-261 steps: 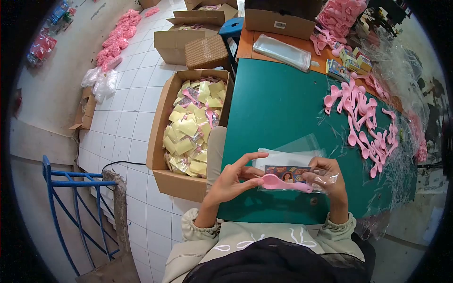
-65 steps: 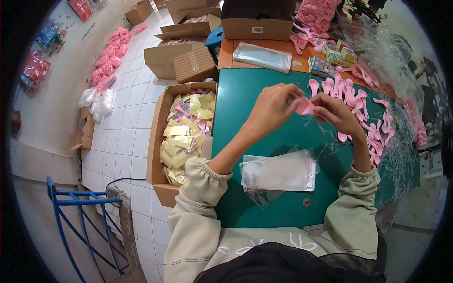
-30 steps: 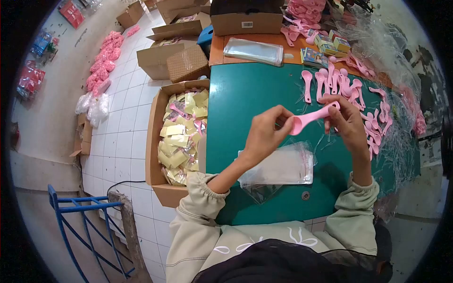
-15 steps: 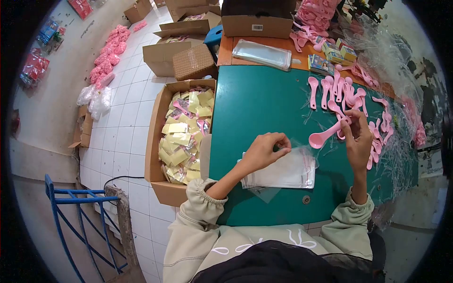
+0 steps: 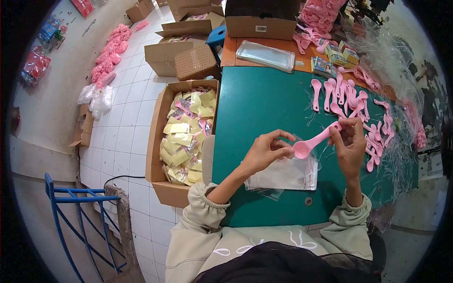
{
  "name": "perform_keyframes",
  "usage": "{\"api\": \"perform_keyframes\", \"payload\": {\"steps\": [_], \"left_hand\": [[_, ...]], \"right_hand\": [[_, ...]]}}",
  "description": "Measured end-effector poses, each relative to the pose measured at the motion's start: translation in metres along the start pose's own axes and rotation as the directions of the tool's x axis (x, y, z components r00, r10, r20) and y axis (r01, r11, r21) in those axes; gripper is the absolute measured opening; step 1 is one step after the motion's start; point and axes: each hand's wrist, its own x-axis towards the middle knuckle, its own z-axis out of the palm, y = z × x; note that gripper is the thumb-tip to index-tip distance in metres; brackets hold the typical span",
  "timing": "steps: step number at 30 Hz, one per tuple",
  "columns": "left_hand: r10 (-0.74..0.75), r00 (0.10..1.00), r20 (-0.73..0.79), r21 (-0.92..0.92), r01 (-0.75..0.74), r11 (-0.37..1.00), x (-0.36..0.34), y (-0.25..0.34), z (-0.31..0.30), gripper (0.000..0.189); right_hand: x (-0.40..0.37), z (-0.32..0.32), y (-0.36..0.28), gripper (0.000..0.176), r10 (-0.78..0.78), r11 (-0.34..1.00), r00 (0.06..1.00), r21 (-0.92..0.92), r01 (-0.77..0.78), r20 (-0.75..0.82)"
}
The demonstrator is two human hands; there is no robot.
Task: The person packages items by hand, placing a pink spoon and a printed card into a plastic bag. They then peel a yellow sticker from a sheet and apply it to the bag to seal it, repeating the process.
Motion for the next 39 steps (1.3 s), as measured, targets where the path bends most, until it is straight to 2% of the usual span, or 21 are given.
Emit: {"api": "perform_keyframes", "payload": {"steps": [3,6,7,9,12,14,15,17,18,21,24,25,26,27,28,30,33,34,37,38,39], "left_hand": [[0.003,1.000,0.006,0.038,-0.003,0.999,-0.001,0.002,0.000,0.030],[0.177,0.984,-0.010,0.046,-0.177,0.983,0.000,-0.006,0.003,0.030],[0.193,0.981,-0.029,-0.001,-0.193,0.981,0.000,-0.006,0.005,0.028],[0.223,0.972,-0.073,-0.089,-0.229,0.969,-0.001,-0.003,0.006,0.028],[-0.013,0.993,0.117,0.044,0.008,0.999,-0.009,0.015,-0.009,0.034],[0.018,0.995,0.099,0.126,-0.031,0.992,-0.009,0.020,-0.014,0.033],[0.034,0.995,0.092,0.168,-0.049,0.985,-0.008,0.023,-0.016,0.033],[0.176,0.984,0.020,0.116,-0.177,0.977,-0.009,0.029,-0.018,0.032],[0.245,0.969,-0.015,0.093,-0.242,0.966,-0.009,0.032,-0.019,0.031],[0.166,0.981,-0.100,0.046,-0.162,0.986,-0.020,0.046,-0.024,0.030],[0.226,0.961,-0.160,-0.039,-0.235,0.971,-0.022,0.046,-0.030,0.028],[0.231,0.956,-0.181,-0.066,-0.246,0.967,-0.024,0.046,-0.033,0.028],[0.224,0.955,-0.193,-0.071,-0.241,0.968,-0.027,0.054,-0.034,0.028],[0.208,0.958,-0.196,-0.074,-0.226,0.971,-0.030,0.056,-0.037,0.028],[0.195,0.960,-0.201,-0.078,-0.214,0.974,-0.033,0.056,-0.039,0.028],[0.206,0.952,-0.229,-0.075,-0.228,0.971,-0.040,0.058,-0.042,0.028],[0.258,0.921,-0.293,-0.048,-0.283,0.958,-0.047,0.060,-0.045,0.028],[0.262,0.913,-0.314,-0.039,-0.288,0.957,-0.049,0.059,-0.045,0.028],[0.247,0.911,-0.330,-0.055,-0.280,0.958,-0.053,0.056,-0.047,0.027],[0.244,0.914,-0.325,-0.065,-0.279,0.958,-0.051,0.056,-0.048,0.026],[0.246,0.914,-0.323,-0.059,-0.279,0.959,-0.051,0.057,-0.046,0.026]], "right_hand": [[-0.002,0.006,0.002,0.016,0.016,1.000,0.998,0.004,-0.016,0.054],[-0.002,0.010,0.005,0.016,0.043,0.998,0.986,0.048,-0.052,0.164],[-0.002,0.012,0.005,0.016,0.053,0.995,0.976,0.068,-0.068,0.209],[0.002,0.015,0.001,0.015,0.057,0.991,0.980,0.107,-0.078,0.189],[0.011,0.017,-0.005,0.016,0.047,0.988,0.986,0.139,-0.070,0.163],[0.017,0.015,-0.010,0.018,0.033,0.996,0.979,0.080,-0.050,0.201],[0.020,0.017,-0.009,0.025,-0.075,0.995,0.967,0.083,0.056,0.242],[0.025,0.023,-0.006,0.045,-0.283,0.959,0.905,0.097,0.266,0.316],[0.030,0.027,-0.025,0.068,-0.269,0.959,0.853,0.046,0.279,0.446],[0.040,0.038,-0.030,0.071,-0.425,0.867,0.644,0.081,0.492,0.636],[0.097,0.031,0.017,0.058,-0.368,0.925,0.624,0.339,0.171,0.689],[0.131,0.021,0.028,0.045,-0.236,0.969,0.706,0.108,0.222,0.668],[0.169,0.008,0.055,0.039,-0.012,0.951,0.806,-0.243,0.192,0.592],[0.201,-0.005,0.110,0.033,-0.088,0.831,0.915,-0.477,0.285,0.394],[0.233,-0.024,0.158,0.030,0.008,0.776,0.953,-0.603,0.186,0.304],[0.261,-0.054,0.193,0.029,0.195,0.631,0.946,-0.772,0.080,0.257],[0.269,-0.064,0.237,0.030,0.221,0.796,0.933,-0.605,-0.005,0.283],[0.270,-0.066,0.240,0.034,0.278,0.804,0.919,-0.591,-0.064,0.280],[0.270,-0.069,0.255,0.036,0.114,0.777,0.988,-0.629,-0.025,0.102],[0.268,-0.071,0.261,0.036,0.041,0.767,0.996,-0.641,0.017,0.076],[0.265,-0.071,0.256,0.033,0.039,0.742,0.997,-0.670,0.018,0.070]]}}
